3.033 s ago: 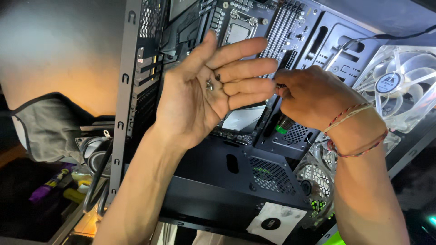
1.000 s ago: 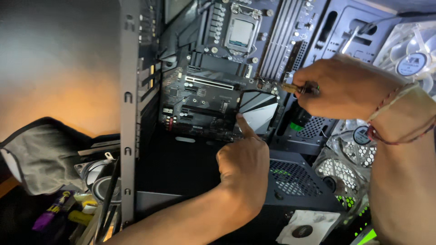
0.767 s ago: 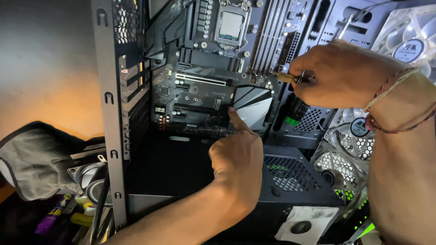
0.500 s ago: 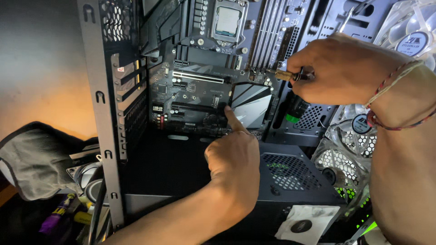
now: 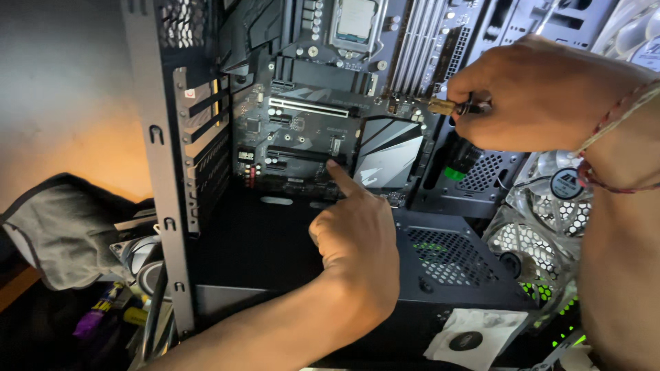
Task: The person uses a screwdriver to tighten screws on the motherboard inside a computer case. They then handle a small white connector and a green plastic object, moving them around the workspace.
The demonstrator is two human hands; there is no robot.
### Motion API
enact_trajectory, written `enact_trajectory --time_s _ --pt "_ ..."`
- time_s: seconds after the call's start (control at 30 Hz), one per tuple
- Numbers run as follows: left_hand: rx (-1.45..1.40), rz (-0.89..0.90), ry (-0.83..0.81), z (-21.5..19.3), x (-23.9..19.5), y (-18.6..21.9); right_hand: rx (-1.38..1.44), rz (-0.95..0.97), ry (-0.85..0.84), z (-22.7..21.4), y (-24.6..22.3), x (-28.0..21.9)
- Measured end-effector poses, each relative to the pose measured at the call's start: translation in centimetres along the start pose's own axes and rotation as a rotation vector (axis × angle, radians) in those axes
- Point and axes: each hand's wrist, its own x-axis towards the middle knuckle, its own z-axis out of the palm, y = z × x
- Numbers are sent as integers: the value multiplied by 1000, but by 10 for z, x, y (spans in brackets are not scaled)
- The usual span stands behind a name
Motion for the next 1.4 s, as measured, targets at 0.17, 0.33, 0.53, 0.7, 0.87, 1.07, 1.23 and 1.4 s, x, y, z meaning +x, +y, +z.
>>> enact_trajectory --time_s 0.17,0.33,0.53,0.7,0.87,1.07,1.23,1.4 --pt "59 -33 52 -6 -4 -6 32 72 -35 -2 -3 -2" --pt "210 0 465 -11 -15 -12 40 116 -155 -28 -20 -22" --pt "193 282 445 -26 -15 -18 -197 -197 103 32 36 24" --pt "193 342 426 -31 -9 -19 31 -84 81 34 48 16" --pt "64 390 213 -65 -6 -27 -24 -4 -18 13 38 3" --pt "14 349 317 -67 2 -34 111 27 -45 14 43 -2" --pt "-67 291 106 -83 3 -34 178 21 -52 11 39 -3" --pt "-98 287 157 -104 3 -49 226 35 -69 15 41 2"
